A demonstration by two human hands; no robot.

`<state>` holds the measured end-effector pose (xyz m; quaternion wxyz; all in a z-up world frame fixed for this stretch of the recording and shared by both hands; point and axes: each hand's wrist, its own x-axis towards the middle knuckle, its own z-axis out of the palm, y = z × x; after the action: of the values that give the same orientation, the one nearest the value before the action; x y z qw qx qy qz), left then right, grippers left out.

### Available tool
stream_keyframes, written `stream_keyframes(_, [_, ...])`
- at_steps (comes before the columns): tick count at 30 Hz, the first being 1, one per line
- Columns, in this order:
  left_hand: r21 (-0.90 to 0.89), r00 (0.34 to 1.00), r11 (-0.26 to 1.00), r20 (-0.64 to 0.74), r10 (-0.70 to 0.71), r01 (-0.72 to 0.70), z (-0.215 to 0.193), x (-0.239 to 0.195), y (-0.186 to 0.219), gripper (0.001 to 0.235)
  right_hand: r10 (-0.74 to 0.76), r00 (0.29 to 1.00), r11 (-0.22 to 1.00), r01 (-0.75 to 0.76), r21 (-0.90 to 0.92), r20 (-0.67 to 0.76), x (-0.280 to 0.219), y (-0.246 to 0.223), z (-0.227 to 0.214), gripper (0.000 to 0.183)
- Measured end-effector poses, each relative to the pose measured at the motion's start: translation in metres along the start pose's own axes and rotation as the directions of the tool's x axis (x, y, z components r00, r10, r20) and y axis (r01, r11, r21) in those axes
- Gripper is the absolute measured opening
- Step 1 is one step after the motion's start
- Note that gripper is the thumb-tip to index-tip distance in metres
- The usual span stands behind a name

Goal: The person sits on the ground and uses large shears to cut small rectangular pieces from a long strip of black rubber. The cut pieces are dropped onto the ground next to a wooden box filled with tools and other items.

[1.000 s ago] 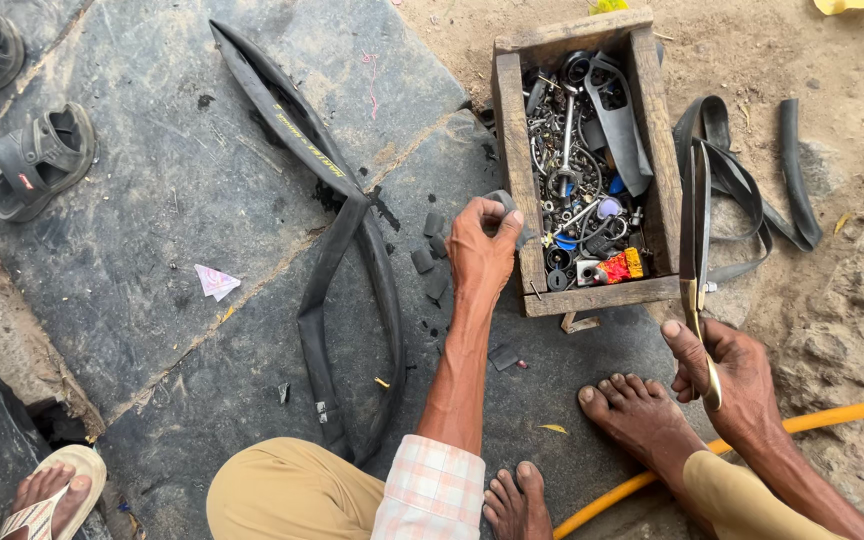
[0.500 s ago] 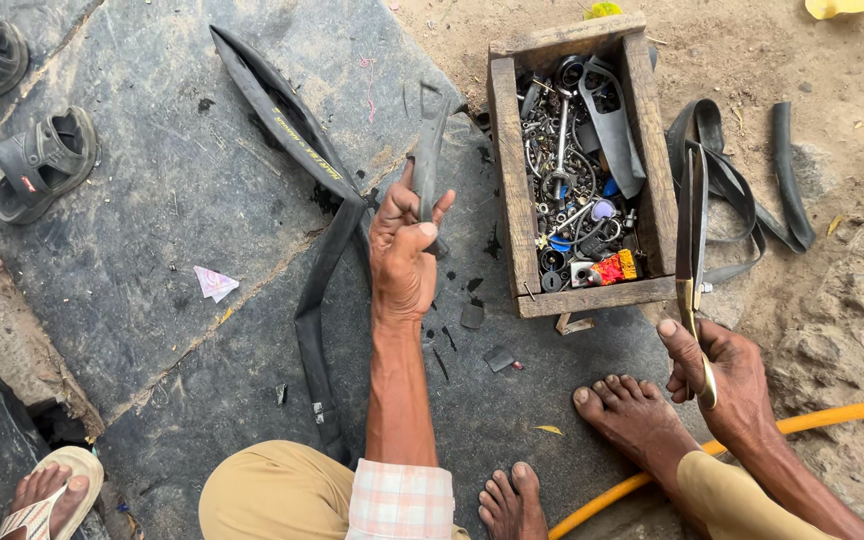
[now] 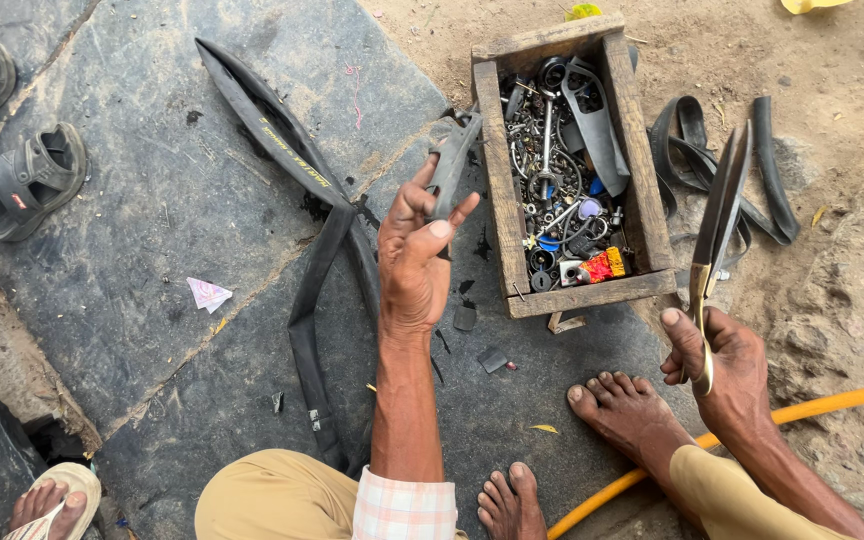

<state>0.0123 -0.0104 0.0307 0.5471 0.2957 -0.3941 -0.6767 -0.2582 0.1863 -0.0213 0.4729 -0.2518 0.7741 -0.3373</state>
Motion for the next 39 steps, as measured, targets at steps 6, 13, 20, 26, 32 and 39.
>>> stream_keyframes(6, [0.202, 1.0, 0.979, 0.018, 0.024, -0.027, 0.039, 0.023, -0.024, 0.008, 0.053, 0.992, 0.981, -0.03, 0.19, -0.114, 0.009, 0.019, 0.0, 0.05])
stream_keyframes(13, [0.536, 0.75, 0.835, 0.601, -0.278, -0.121, 0.117, 0.049, -0.081, 0.04, 0.062, 0.97, 0.913, 0.039, 0.406, -0.234, 0.015, 0.028, -0.005, 0.042])
stream_keyframes(20, [0.883, 0.823, 0.446, 0.141, -0.55, 0.146, 0.08, 0.047, -0.131, 0.024, 0.066, 0.96, 0.891, 0.066, 0.45, -0.272, 0.019, 0.028, -0.006, 0.035])
stream_keyframes(26, [0.898, 0.947, 0.398, -0.059, -0.316, 0.189, 0.056, 0.066, -0.175, 0.015, 0.08, 0.961, 0.884, 0.055, 0.464, -0.266, 0.018, 0.029, -0.005, 0.034])
stream_keyframes(32, [0.841, 0.873, 0.324, -0.302, -0.382, 0.432, 0.077, 0.093, -0.212, 0.031, 0.069, 0.957, 0.89, 0.067, 0.45, -0.28, 0.02, 0.032, -0.006, 0.03])
stream_keyframes(39, [0.813, 0.971, 0.555, -0.049, -0.234, 0.175, 0.062, 0.1, -0.187, 0.026, 0.063, 0.948, 0.923, 0.064, 0.38, -0.311, 0.04, 0.021, -0.018, 0.036])
